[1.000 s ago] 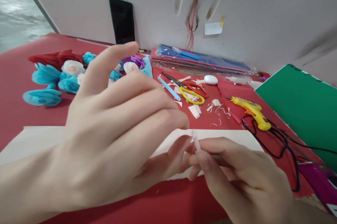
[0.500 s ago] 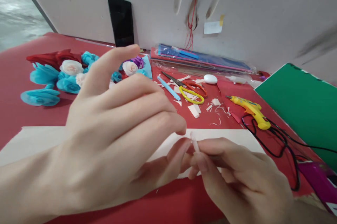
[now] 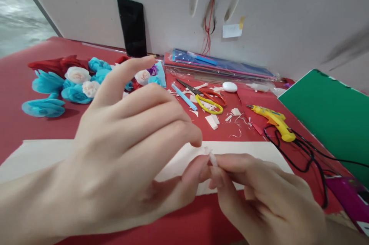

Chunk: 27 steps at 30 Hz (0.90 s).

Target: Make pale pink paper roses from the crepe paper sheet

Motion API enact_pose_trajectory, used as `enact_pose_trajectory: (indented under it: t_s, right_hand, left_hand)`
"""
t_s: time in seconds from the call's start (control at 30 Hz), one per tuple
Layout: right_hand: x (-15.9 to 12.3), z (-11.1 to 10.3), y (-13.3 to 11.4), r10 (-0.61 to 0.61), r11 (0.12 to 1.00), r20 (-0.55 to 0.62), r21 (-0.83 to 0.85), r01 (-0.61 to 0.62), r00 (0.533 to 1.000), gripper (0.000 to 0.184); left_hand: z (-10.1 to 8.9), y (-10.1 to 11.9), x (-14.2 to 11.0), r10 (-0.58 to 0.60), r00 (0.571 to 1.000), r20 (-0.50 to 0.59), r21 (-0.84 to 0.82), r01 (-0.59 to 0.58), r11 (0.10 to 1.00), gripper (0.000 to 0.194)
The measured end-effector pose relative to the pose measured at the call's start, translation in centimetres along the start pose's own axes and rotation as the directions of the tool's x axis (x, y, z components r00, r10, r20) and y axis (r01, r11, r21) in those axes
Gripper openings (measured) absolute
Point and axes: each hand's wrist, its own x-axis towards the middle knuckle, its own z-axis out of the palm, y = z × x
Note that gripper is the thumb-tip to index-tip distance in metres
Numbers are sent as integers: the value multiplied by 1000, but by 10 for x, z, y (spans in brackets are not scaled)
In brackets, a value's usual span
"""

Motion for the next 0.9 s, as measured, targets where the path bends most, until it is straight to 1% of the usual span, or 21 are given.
enact_pose_trajectory:
  t_s: [0.03,0.07,0.1,0.13,0.27,0.33,0.47,0.5,0.53,0.57,0.6,0.63,0.67,0.7,0.77,0.83,0.87,0.9]
  right_hand:
    - [-1,-1,0,-14,999,-3,-34,14,1000,5]
    - [-2,-1,1,-43,997,-35,-70,40,998,4]
    - [-3,-1,1,-35,994,-35,-100,32,999,5]
    - [-4,-1,2,-58,991,-17,-125,56,998,5]
    - [-7,-2,5,-89,974,-21,-213,82,996,6]
    - [-7,-3,5,-111,966,-41,-239,98,993,7]
    - [-7,-4,5,-158,961,-32,-235,147,987,10]
    - [-7,-3,6,-170,956,-39,-247,155,985,12]
    - [-8,-1,7,-176,947,-22,-277,163,984,13]
    - [-8,1,8,-285,916,-73,-313,250,956,15]
    - [-7,3,9,-255,905,-68,-369,213,965,12]
    - [-7,5,9,-301,883,-60,-396,254,952,9]
    - [-6,6,9,-423,845,-115,-407,346,899,10]
    - [-5,6,9,-404,854,-155,-416,312,901,9]
    - [-3,5,6,-436,845,-179,-419,333,882,10]
    - [-1,3,4,-413,843,-151,-436,315,898,18]
    - [-1,2,4,-424,836,-151,-444,321,893,20]
    - [0,2,4,-383,845,-145,-453,283,912,22]
  left_hand:
    - [0,0,1,-7,1000,-4,-3,7,1000,7]
    - [1,0,1,-11,1000,1,0,11,1000,5]
    - [1,0,2,-15,1000,7,6,15,1000,5]
    - [1,0,2,-19,1000,8,17,19,1000,6]
    - [1,0,-1,-9,1000,26,33,8,999,4]
    - [0,1,-3,-1,1000,23,26,0,1000,2]
    - [0,1,-4,-1,1000,15,27,1,1000,3]
    - [0,1,-4,-3,1000,17,31,2,1000,4]
    - [0,1,-3,0,1000,13,36,0,999,5]
    - [0,1,-3,7,1000,8,39,-8,999,5]
    - [0,1,-2,13,1000,9,40,-13,999,5]
    - [1,1,-1,20,1000,6,39,-20,999,6]
    - [1,1,-1,28,1000,5,37,-28,999,7]
    - [1,1,-1,34,999,0,37,-34,999,7]
    - [1,2,0,38,999,-1,39,-38,999,5]
    - [1,3,-1,43,999,-5,48,-42,998,3]
    - [0,3,-1,44,999,0,51,-44,998,3]
    - [0,3,-1,47,999,-1,54,-47,997,3]
